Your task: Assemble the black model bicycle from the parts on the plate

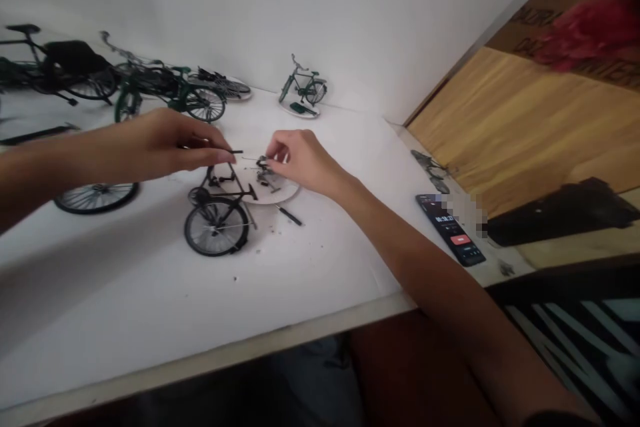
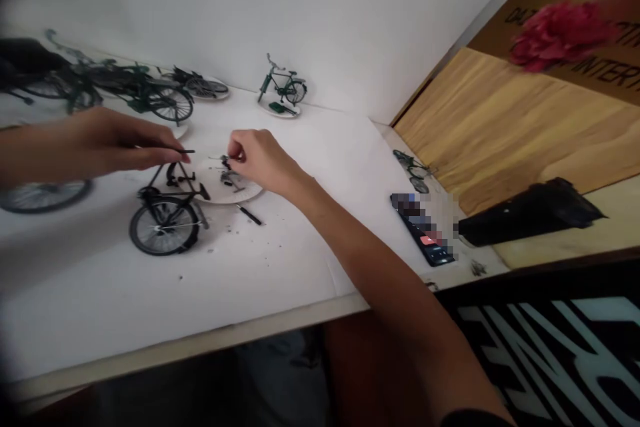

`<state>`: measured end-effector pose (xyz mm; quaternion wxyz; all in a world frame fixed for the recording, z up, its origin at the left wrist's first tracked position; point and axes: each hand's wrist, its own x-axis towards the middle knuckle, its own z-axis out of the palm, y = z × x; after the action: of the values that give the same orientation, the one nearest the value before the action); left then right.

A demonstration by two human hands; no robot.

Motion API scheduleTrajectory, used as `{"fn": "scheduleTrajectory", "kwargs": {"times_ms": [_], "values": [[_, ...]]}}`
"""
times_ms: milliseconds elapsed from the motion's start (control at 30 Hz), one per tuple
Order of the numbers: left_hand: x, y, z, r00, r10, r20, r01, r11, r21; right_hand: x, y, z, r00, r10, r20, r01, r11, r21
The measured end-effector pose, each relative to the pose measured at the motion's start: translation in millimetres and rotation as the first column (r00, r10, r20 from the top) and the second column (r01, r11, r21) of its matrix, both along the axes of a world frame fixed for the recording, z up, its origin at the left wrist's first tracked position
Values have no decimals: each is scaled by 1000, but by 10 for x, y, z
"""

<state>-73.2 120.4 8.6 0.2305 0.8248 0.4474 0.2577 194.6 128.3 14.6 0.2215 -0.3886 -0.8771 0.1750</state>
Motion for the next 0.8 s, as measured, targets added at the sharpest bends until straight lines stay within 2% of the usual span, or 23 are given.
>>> {"fn": "scheduleTrajectory", "kwargs": {"times_ms": [33, 133, 200, 333, 467, 633, 800], "values": [[52, -33, 11, 997, -70, -19, 69, 997, -32, 36, -28, -4, 999, -31, -38, 30, 999, -26], [171, -164, -29, 992, -89, 92, 86, 996, 33, 147, -115, -14, 988, -90, -129, 80, 993, -82], [209, -254, -83, 974, -68, 216, 40, 991, 129, 222, -163, -5, 975, -118, -186, 91, 984, -150], [242, -385, -151, 940, -58, 337, 1, 986, 165, 317, -233, 56, 940, -187, -285, 113, 960, -256], [273, -424, -180, 942, -111, 317, 36, 972, 233, 254, -318, 108, 906, -223, -360, 89, 931, -354], [297, -436, -194, 941, -226, 250, 136, 934, 331, 106, -415, 81, 911, -193, -364, 17, 900, -436], [317, -455, -179, 932, -252, 261, 174, 942, 287, 63, -432, -1, 908, -135, -397, -58, 897, -438]]}}
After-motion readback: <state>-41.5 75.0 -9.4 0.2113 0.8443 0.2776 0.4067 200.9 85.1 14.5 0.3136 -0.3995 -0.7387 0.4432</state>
